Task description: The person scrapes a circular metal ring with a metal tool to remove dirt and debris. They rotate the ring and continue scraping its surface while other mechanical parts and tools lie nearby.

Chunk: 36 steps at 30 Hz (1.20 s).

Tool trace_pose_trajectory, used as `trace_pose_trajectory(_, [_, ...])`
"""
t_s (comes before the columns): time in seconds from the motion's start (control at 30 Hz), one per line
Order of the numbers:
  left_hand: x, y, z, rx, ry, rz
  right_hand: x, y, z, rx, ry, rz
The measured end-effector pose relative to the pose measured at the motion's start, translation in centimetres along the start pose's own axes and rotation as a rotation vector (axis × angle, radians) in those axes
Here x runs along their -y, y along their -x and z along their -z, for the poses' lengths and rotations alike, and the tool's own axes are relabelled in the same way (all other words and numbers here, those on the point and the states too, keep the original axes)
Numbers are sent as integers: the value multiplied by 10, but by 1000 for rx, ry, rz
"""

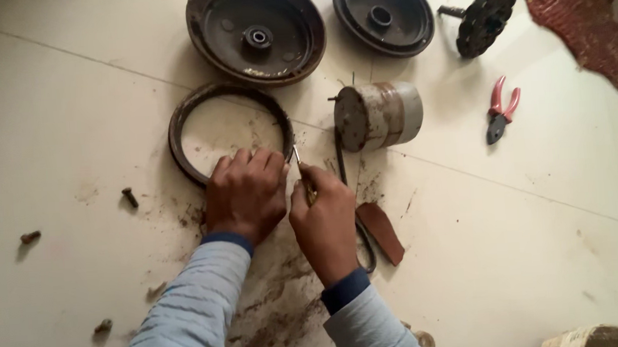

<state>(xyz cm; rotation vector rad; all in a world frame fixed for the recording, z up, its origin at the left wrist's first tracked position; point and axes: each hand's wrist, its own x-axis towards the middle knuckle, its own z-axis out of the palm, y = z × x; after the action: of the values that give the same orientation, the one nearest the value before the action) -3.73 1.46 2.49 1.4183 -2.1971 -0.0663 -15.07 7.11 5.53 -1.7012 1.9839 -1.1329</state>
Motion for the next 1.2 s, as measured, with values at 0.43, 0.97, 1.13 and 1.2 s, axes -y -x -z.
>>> trace_pose_trajectory(0.43, [1, 0, -2, -11, -30, -12, 6, -2, -4, 40, 25, -59])
trace_pose_trajectory(0.97, [-1, -1, -5, -35, -50, -14, 8, -17, -3, 29, 1, 24])
trace_pose_trajectory(1.13, [-1, -1, -5, -11, -72, -9, 5, -16, -2, 65, -26, -29])
trace_pose_trajectory(1.2, [-1, -1, -4, -25, -68, -17, 6, -15, -1, 36, -1, -6])
